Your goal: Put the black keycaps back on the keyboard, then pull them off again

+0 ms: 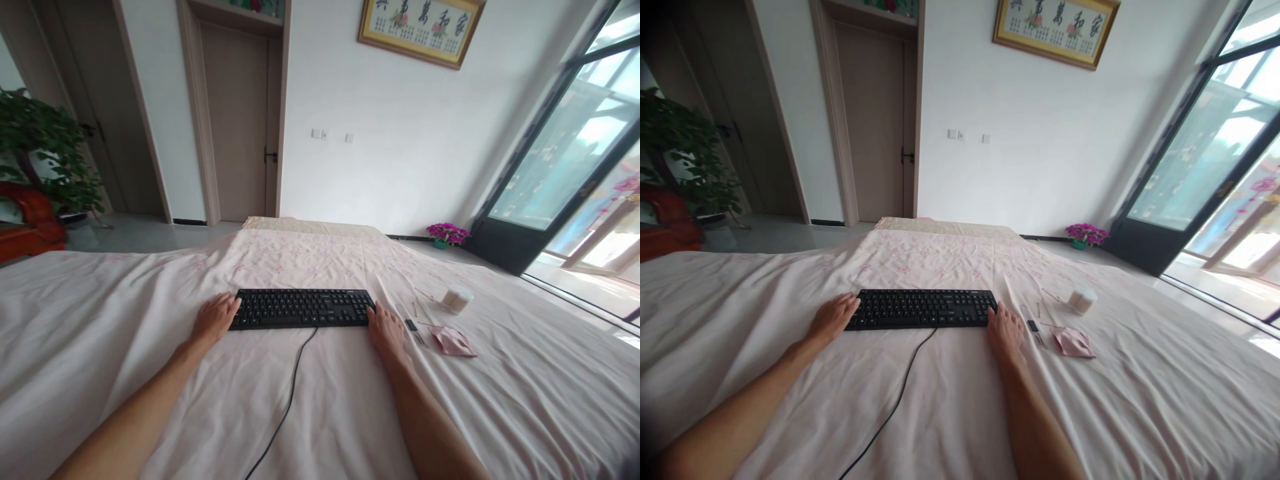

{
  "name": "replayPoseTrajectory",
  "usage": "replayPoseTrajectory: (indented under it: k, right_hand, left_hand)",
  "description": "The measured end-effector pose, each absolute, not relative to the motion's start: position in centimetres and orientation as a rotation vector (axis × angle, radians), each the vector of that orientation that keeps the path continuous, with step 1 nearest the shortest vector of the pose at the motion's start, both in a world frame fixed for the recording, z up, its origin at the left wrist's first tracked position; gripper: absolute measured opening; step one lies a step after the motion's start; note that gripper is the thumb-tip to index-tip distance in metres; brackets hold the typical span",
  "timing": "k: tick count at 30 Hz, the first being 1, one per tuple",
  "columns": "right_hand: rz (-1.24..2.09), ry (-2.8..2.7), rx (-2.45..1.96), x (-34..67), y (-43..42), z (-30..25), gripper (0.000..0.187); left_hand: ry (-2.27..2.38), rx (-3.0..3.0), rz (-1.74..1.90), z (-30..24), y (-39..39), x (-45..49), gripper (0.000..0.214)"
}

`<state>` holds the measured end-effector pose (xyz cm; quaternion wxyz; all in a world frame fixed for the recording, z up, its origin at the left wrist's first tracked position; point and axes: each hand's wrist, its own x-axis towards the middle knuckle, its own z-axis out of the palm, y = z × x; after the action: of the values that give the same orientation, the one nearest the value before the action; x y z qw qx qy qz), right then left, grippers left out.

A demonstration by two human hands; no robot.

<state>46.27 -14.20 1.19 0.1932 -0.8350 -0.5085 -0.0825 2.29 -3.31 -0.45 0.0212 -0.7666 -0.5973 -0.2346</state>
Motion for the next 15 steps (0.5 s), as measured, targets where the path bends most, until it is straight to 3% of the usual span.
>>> replayPoseTrajectory:
  k: [15]
  right_hand:
    - [-0.024, -1.473, -2.277, 45.8, -14.1, 2.2, 0.065]
  left_hand:
    - [-1.939, -2.432, -0.493, -1.7, -0.6, 2.7, 0.050]
